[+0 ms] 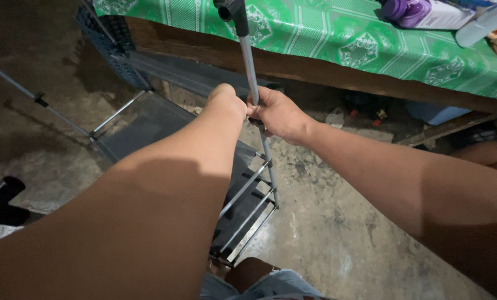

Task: The person assembles a metal drying rack by inserting metal poles into a fabric base and connecting the frame components. The person secures the poles and adjusts the fabric to fit the frame.

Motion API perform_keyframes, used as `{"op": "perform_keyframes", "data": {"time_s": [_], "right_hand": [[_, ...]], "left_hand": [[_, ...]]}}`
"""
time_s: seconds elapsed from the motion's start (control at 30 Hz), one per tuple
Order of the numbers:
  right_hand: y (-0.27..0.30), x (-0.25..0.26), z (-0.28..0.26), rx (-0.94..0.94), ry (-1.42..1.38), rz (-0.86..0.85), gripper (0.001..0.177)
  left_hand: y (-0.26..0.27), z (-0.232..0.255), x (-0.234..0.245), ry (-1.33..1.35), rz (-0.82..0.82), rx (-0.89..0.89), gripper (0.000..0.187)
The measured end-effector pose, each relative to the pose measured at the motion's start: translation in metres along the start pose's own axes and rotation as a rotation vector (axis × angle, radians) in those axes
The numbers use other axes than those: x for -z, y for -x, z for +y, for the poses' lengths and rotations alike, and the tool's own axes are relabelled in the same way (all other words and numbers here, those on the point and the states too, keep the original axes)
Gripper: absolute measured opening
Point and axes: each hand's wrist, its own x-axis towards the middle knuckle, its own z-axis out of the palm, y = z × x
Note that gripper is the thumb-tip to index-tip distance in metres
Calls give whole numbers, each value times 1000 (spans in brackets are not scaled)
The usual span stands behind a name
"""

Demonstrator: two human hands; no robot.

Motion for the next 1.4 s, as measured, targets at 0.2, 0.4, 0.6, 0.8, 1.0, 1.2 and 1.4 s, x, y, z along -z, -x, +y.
{"op": "perform_keyframes", "data": {"time_s": [0.2, 0.4, 0.6, 0.8, 1.0, 1.2, 1.4], "right_hand": [[1, -1, -1, 19, 35, -12, 8], [6, -2, -6, 31, 49, 1, 7], [16, 7, -1, 5, 65, 10, 5], [9, 10, 19, 33, 2, -19, 5], [5, 31, 47, 64, -56, 54, 7], [-5, 47, 64, 11, -67, 145, 10], [-12, 61, 70, -53, 71, 226, 9]], "left_hand": [[-2, 1, 0, 14, 8, -17, 30], [-2, -1, 0, 25, 18, -34, 31], [-2, 13, 3, 59, 42, -71, 32], [-3, 46, 18, 91, 53, -105, 33], [0, 39, 18, 50, 42, -97, 34], [4, 41, 21, 23, 60, -116, 35], [11, 41, 19, 11, 60, -115, 37]]}}
